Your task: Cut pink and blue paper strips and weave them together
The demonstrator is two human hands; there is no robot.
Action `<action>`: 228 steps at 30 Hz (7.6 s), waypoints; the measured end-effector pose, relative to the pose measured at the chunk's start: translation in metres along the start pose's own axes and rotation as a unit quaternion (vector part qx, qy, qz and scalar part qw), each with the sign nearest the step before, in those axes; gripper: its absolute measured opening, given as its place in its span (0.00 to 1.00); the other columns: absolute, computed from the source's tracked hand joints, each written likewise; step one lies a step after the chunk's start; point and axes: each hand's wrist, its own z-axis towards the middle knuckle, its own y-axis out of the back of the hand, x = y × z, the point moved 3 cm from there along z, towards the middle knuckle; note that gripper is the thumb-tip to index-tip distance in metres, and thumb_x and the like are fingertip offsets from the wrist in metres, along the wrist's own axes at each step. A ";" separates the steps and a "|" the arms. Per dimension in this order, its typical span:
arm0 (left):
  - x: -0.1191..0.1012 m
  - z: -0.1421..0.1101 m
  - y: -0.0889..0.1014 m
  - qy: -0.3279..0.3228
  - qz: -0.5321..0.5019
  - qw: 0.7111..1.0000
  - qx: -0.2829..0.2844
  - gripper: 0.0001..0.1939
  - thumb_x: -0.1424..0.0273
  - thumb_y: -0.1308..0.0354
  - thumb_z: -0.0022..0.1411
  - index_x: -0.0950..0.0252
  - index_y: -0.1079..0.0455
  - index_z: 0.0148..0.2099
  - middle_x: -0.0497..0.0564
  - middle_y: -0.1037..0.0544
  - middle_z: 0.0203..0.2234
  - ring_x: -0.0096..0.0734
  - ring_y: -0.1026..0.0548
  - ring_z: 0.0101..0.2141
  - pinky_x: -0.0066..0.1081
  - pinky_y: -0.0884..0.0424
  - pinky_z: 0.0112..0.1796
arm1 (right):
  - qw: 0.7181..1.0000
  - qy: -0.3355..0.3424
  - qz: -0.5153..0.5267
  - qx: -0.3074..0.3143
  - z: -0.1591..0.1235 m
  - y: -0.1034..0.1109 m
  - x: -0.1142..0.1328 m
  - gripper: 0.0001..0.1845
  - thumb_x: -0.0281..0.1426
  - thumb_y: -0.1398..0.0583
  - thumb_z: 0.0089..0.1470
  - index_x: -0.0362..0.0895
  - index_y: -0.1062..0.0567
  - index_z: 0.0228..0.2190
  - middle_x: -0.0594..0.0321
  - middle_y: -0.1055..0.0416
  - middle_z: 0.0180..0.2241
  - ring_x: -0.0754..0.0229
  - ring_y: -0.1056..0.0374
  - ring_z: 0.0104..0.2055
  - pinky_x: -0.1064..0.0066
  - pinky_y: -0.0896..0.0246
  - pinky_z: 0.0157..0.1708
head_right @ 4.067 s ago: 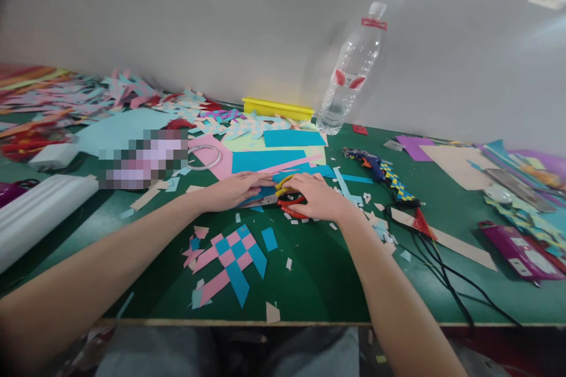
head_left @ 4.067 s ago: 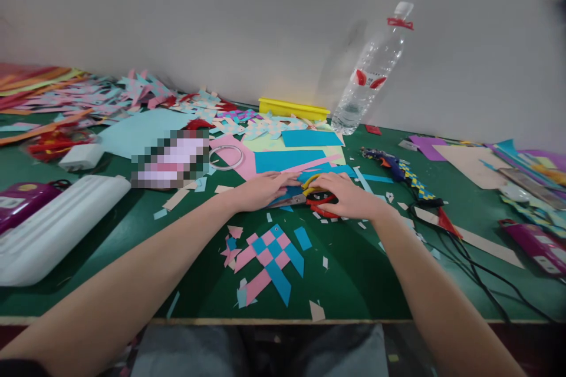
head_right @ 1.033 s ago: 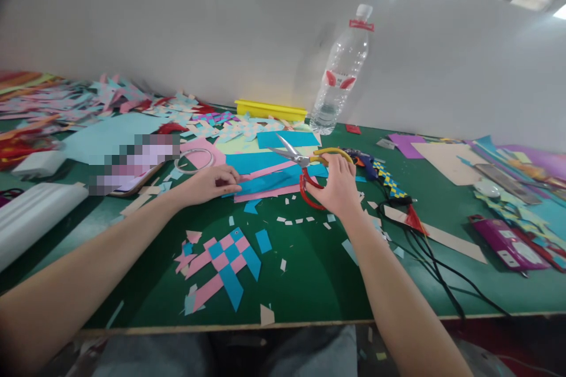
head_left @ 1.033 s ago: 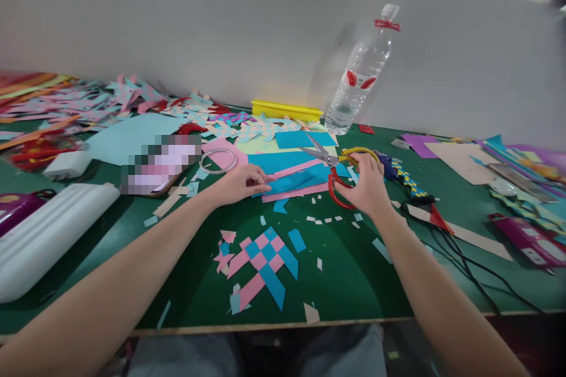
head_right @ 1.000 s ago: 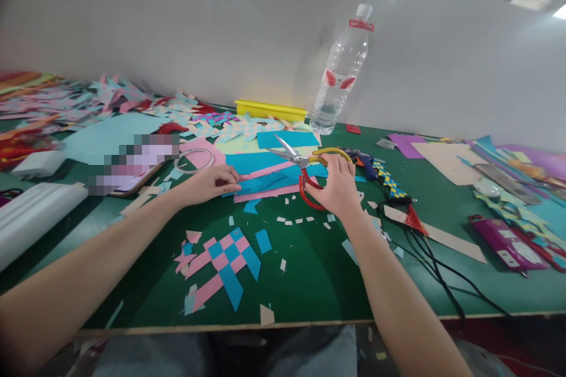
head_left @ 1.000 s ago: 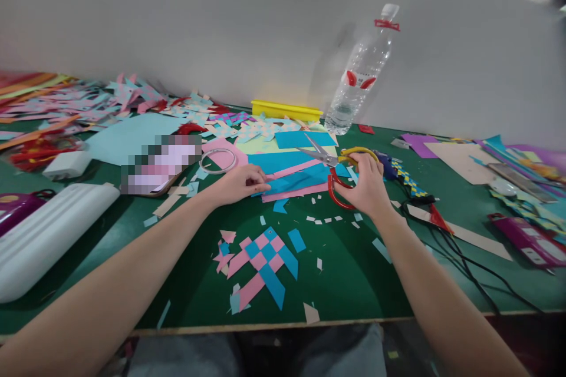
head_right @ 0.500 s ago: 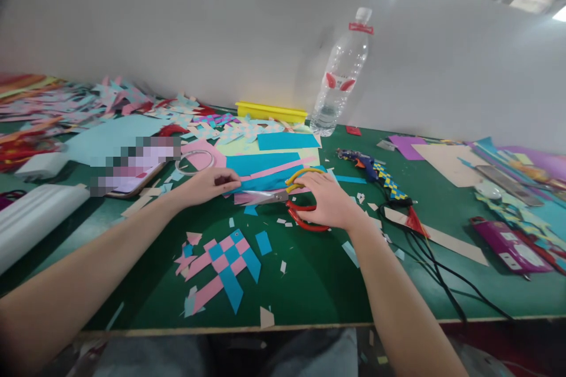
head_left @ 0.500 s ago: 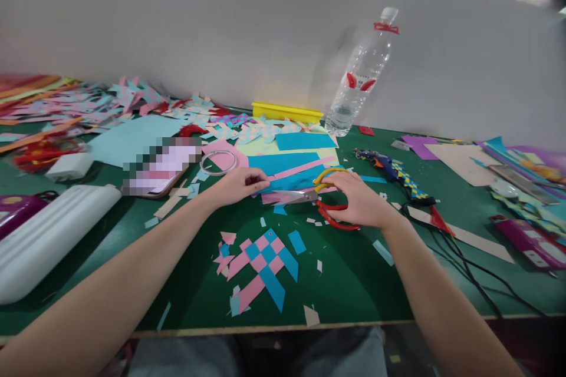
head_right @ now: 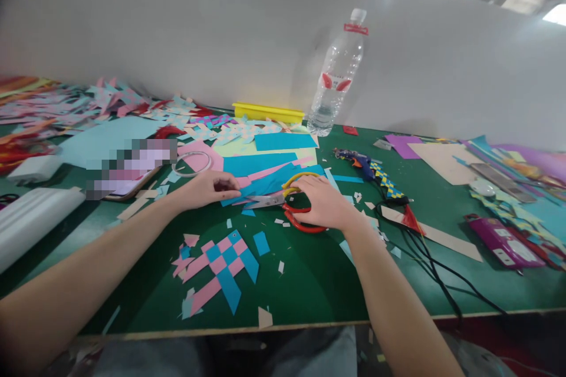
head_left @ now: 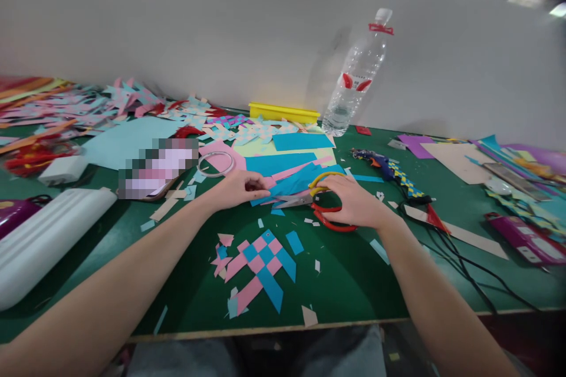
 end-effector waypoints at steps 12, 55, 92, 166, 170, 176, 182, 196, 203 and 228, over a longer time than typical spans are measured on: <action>0.007 0.005 -0.007 -0.072 0.039 0.996 -0.031 0.20 0.55 0.45 0.62 0.62 0.28 0.50 0.54 0.24 0.42 0.35 0.27 0.40 0.34 0.30 0.41 | 0.999 0.017 0.030 0.030 0.012 -0.006 0.016 0.24 0.41 0.40 0.49 0.49 0.31 0.48 0.56 0.31 0.51 0.47 0.37 0.54 0.51 0.45 0.53; 0.011 0.014 -0.012 -0.136 0.169 0.976 -0.002 0.16 0.60 0.48 0.66 0.60 0.30 0.51 0.53 0.28 0.44 0.38 0.32 0.46 0.33 0.37 0.44 | 0.996 0.045 0.040 0.068 0.022 -0.010 0.020 0.24 0.43 0.41 0.51 0.52 0.30 0.50 0.57 0.33 0.54 0.44 0.41 0.58 0.47 0.46 0.54; -0.017 -0.001 -0.006 -0.146 0.312 0.939 0.000 0.15 0.59 0.47 0.65 0.61 0.29 0.49 0.50 0.23 0.47 0.37 0.27 0.47 0.38 0.38 0.50 | 0.904 -0.339 -0.045 -0.256 -0.009 -0.007 -0.077 0.24 0.41 0.38 0.43 0.40 0.25 0.41 0.53 0.27 0.42 0.52 0.30 0.41 0.65 0.37 0.42; -0.017 -0.035 -0.008 -0.140 0.313 0.939 0.017 0.18 0.60 0.54 0.69 0.52 0.32 0.57 0.49 0.30 0.55 0.40 0.37 0.56 0.45 0.43 0.56 | 0.923 -0.283 -0.139 -0.219 -0.011 0.006 -0.063 0.18 0.40 0.47 0.58 0.41 0.25 0.40 0.49 0.25 0.38 0.46 0.31 0.44 0.55 0.42 0.44; -0.020 -0.036 -0.007 -0.151 0.304 0.940 0.026 0.17 0.60 0.53 0.68 0.54 0.27 0.51 0.49 0.29 0.53 0.39 0.35 0.55 0.43 0.42 0.55 | 0.981 -0.088 -0.045 -0.166 0.000 -0.002 -0.036 0.12 0.36 0.45 0.58 0.48 0.24 0.40 0.59 0.26 0.42 0.51 0.34 0.48 0.59 0.42 0.48; -0.021 -0.036 -0.007 -0.140 0.300 0.944 -0.004 0.19 0.61 0.56 0.69 0.58 0.33 0.57 0.52 0.28 0.53 0.39 0.33 0.54 0.42 0.39 0.54 | 0.991 0.003 -0.021 -0.129 0.005 -0.012 -0.016 0.11 0.37 0.44 0.59 0.51 0.23 0.39 0.63 0.26 0.43 0.55 0.34 0.47 0.58 0.43 0.51; -0.010 -0.030 -0.008 -0.093 0.321 0.941 -0.045 0.21 0.59 0.55 0.69 0.61 0.37 0.59 0.53 0.30 0.56 0.39 0.33 0.55 0.44 0.42 0.57 | 0.991 0.001 -0.020 -0.130 0.005 -0.016 -0.019 0.11 0.34 0.43 0.58 0.50 0.24 0.42 0.64 0.26 0.44 0.55 0.33 0.49 0.59 0.42 0.52; -0.012 -0.022 -0.009 -0.171 0.363 0.913 -0.074 0.17 0.66 0.57 0.70 0.63 0.26 0.42 0.50 0.21 0.43 0.36 0.25 0.44 0.42 0.38 0.53 | 0.985 0.026 -0.024 -0.171 0.007 -0.017 -0.012 0.12 0.33 0.46 0.59 0.48 0.26 0.43 0.60 0.26 0.45 0.52 0.32 0.50 0.55 0.38 0.51; -0.020 -0.023 -0.007 -0.176 0.338 0.911 -0.159 0.14 0.67 0.56 0.70 0.65 0.29 0.42 0.52 0.21 0.38 0.35 0.25 0.40 0.41 0.37 0.50 | 0.987 0.043 -0.028 -0.154 0.009 -0.018 -0.005 0.15 0.34 0.42 0.57 0.47 0.29 0.46 0.58 0.28 0.48 0.51 0.35 0.53 0.54 0.42 0.54; -0.038 -0.036 -0.005 -0.208 0.250 0.870 -0.371 0.17 0.75 0.50 0.64 0.63 0.40 0.55 0.57 0.29 0.47 0.41 0.32 0.51 0.45 0.37 0.52 | 0.766 -0.197 0.372 -0.486 0.014 0.007 -0.016 0.14 0.41 0.36 0.47 0.45 0.23 0.33 0.59 0.23 0.33 0.57 0.27 0.35 0.62 0.32 0.40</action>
